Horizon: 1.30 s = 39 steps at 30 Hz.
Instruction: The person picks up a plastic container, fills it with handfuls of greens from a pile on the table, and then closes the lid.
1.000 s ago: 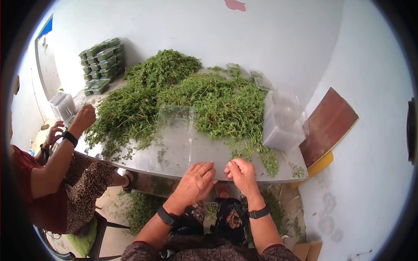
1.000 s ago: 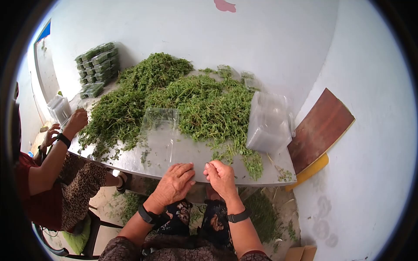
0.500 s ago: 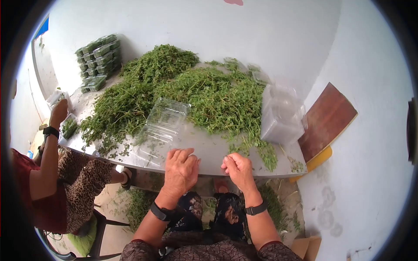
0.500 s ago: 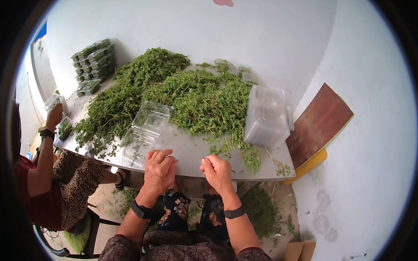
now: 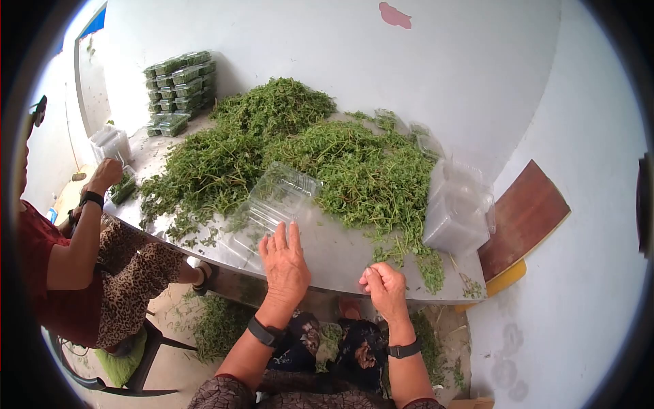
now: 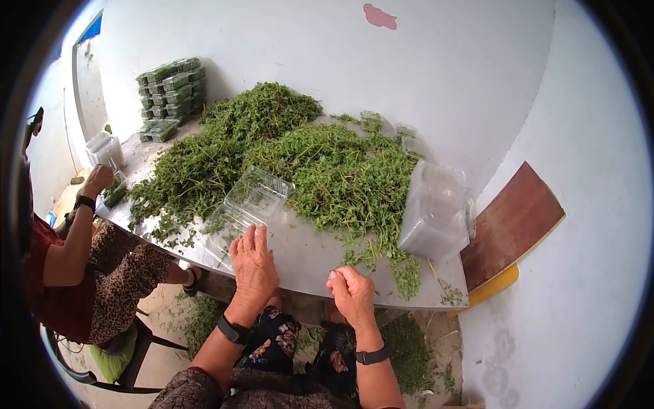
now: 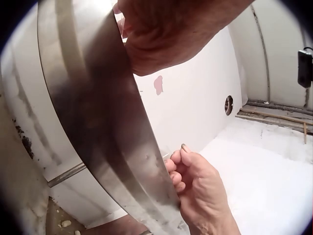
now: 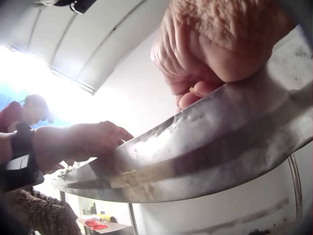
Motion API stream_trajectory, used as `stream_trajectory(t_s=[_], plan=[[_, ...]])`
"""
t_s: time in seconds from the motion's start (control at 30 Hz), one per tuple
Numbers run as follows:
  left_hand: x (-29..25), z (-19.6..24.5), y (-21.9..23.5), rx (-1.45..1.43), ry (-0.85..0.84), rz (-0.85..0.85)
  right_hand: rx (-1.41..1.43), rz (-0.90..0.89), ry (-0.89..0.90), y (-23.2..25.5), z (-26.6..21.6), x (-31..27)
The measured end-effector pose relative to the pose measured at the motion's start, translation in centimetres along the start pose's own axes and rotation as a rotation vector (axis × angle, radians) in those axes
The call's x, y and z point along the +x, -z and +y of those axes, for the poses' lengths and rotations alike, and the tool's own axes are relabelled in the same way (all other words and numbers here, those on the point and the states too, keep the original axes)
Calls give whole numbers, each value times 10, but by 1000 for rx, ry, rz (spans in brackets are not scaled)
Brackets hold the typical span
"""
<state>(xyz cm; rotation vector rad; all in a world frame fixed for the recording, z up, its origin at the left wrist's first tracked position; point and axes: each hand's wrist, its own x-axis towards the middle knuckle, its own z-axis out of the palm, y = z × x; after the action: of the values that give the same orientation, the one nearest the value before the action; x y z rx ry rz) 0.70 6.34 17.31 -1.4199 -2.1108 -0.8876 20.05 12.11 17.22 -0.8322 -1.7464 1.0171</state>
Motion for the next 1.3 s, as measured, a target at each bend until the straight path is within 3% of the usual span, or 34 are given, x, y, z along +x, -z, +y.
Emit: stream_trajectory(t_s=[0.1, 0.27, 0.6, 1.03, 1.17, 1.3], plan=[[5, -13, 5, 30, -10, -61, 12, 5, -2, 0, 0, -1], [7, -39, 10, -25, -114, 109, 20, 6, 5, -1, 5, -1], [10, -67, 32, -73, -241, 221, -19, -53, -20, 2, -1, -1], [11, -39, 38, -291, -336, 324, 6, -4, -2, 0, -3, 0], [2, -15, 34, -391, -344, 206, 44, -4, -28, 0, -2, -7], [-1, 5, 30, -472, -488, 150, 32, 4, -29, 0, 2, -7]])
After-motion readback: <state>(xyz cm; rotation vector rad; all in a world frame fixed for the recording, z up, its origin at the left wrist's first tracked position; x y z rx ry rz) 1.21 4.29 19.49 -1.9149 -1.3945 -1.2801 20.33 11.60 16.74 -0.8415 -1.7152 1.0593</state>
